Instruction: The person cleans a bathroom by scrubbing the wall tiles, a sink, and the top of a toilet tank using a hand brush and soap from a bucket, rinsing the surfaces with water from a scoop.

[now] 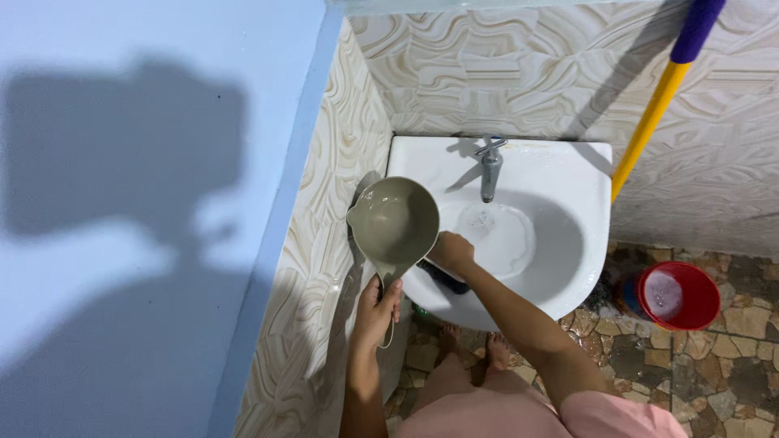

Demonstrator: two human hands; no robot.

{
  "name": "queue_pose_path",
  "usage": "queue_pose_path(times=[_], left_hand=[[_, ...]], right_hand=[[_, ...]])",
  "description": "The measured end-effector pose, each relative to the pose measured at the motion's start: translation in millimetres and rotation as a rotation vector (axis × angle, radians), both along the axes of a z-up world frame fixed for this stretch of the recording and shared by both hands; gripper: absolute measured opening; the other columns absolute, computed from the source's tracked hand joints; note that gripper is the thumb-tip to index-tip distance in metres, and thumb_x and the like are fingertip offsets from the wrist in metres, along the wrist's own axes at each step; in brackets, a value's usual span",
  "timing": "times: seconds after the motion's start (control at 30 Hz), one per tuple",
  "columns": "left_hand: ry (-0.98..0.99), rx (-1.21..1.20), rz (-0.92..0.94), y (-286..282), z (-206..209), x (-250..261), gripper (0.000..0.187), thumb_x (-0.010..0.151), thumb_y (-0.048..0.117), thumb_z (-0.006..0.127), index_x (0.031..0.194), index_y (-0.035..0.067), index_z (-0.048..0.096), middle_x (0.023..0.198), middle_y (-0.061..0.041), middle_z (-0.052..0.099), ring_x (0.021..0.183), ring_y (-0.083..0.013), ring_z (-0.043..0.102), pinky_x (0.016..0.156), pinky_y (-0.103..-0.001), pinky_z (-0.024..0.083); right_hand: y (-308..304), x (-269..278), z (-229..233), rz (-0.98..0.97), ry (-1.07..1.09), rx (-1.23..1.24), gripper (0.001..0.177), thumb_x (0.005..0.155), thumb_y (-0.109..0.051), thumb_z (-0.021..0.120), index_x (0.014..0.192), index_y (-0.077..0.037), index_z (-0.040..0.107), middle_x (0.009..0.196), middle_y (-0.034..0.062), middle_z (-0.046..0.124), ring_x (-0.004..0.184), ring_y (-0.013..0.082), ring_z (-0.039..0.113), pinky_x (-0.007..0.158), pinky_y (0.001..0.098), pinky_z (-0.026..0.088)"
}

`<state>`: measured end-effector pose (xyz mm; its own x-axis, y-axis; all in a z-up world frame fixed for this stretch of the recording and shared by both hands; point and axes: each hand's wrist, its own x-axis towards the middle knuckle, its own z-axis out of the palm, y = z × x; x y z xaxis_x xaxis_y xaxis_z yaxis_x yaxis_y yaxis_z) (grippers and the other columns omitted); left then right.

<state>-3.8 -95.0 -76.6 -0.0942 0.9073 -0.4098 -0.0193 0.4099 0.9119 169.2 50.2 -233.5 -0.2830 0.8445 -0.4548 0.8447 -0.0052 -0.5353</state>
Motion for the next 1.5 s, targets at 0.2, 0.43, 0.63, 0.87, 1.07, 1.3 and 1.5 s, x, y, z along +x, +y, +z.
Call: queue_pose_path(times=[0.2, 0.43, 0.63, 0.87, 1.07, 1.3, 1.5], left_hand=[[0.006, 0.039, -0.041, 3.9, 0.6, -1.0, 0.022, 0.1, 0.026, 0.064, 0.105, 0.005, 0.061, 0.065, 0.0, 0.051, 0.049, -0.0091, 0.049, 0.045, -0.027, 0.042], [0.038, 0.004, -0.049, -3.5, 8.5, 0.6, 0.025, 0.1, 0.028, 0.065, 0.101, 0.004, 0.059, 0.068, 0.0, 0.054, 0.051, -0.0089, 0.051, 0.046, -0.027, 0.044], [0.04, -0.028, -0.047, -9.2, 6.6, -4.6, 0.022, 0.098, 0.027, 0.065, 0.102, 0.006, 0.059, 0.066, 0.001, 0.053, 0.05, -0.009, 0.051, 0.046, -0.027, 0.043], [-0.006, -0.009, -0.067, -7.3, -3.0, -4.9, 0.024, 0.1, 0.027, 0.065, 0.096, 0.005, 0.057, 0.067, 0.001, 0.052, 0.051, -0.0089, 0.051, 0.046, -0.027, 0.043], [-0.018, -0.039, -0.068, 2.0, -5.9, -3.5, 0.025, 0.098, 0.028, 0.067, 0.096, 0.006, 0.057, 0.067, 0.001, 0.052, 0.052, -0.009, 0.05, 0.047, -0.027, 0.042], [-0.002, -0.023, -0.109, 10.7, 3.4, -6.0, 0.026, 0.098, 0.032, 0.066, 0.096, 0.006, 0.059, 0.069, 0.001, 0.055, 0.053, -0.0088, 0.051, 0.049, -0.026, 0.045], [-0.04, -0.018, -0.086, 13.8, 7.4, -7.5, 0.024, 0.098, 0.029, 0.066, 0.098, 0.006, 0.059, 0.071, 0.0, 0.055, 0.053, -0.0091, 0.051, 0.047, -0.027, 0.044]], right_hand=[[-28.9, 76.8, 8.1, 0.362, -0.391, -0.125, 0.053, 0.096, -0.067, 0.055, 0.096, -0.017, 0.074, 0.074, 0.001, 0.064, 0.066, 0.0149, 0.061, 0.061, 0.0351, 0.053], [-23.0, 151.0, -33.8, 0.288, -0.751, 0.05, 0.039, 0.094, -0.052, 0.067, 0.089, -0.014, 0.074, 0.074, 0.0006, 0.065, 0.058, 0.0101, 0.055, 0.044, 0.0285, 0.046], [-78.3, 142.2, -43.3, 0.492, -0.863, 0.092, 0.009, 0.099, -0.014, 0.066, 0.107, -0.012, 0.07, 0.083, 0.0049, 0.074, 0.057, 0.0066, 0.06, 0.042, 0.0239, 0.051], [15.5, 206.4, 94.3, -0.227, -0.536, 0.28, 0.053, 0.091, -0.064, 0.064, 0.107, -0.015, 0.071, 0.087, 0.0121, 0.078, 0.078, 0.0293, 0.077, 0.062, 0.0439, 0.06], [55.9, 133.6, 142.0, -0.069, -0.079, 0.687, 0.055, 0.082, -0.068, 0.067, 0.104, -0.018, 0.072, 0.085, 0.012, 0.075, 0.078, 0.0352, 0.073, 0.066, 0.0478, 0.055], [80.3, 140.4, 148.7, -0.201, -0.258, 0.443, 0.059, 0.08, -0.074, 0.066, 0.097, -0.018, 0.074, 0.084, 0.0107, 0.076, 0.079, 0.0313, 0.074, 0.066, 0.0447, 0.057], [69.7, 138.5, 135.5, -0.36, -0.374, 0.493, 0.05, 0.083, -0.066, 0.07, 0.097, -0.019, 0.076, 0.085, 0.0121, 0.076, 0.08, 0.0343, 0.073, 0.064, 0.0483, 0.056]])
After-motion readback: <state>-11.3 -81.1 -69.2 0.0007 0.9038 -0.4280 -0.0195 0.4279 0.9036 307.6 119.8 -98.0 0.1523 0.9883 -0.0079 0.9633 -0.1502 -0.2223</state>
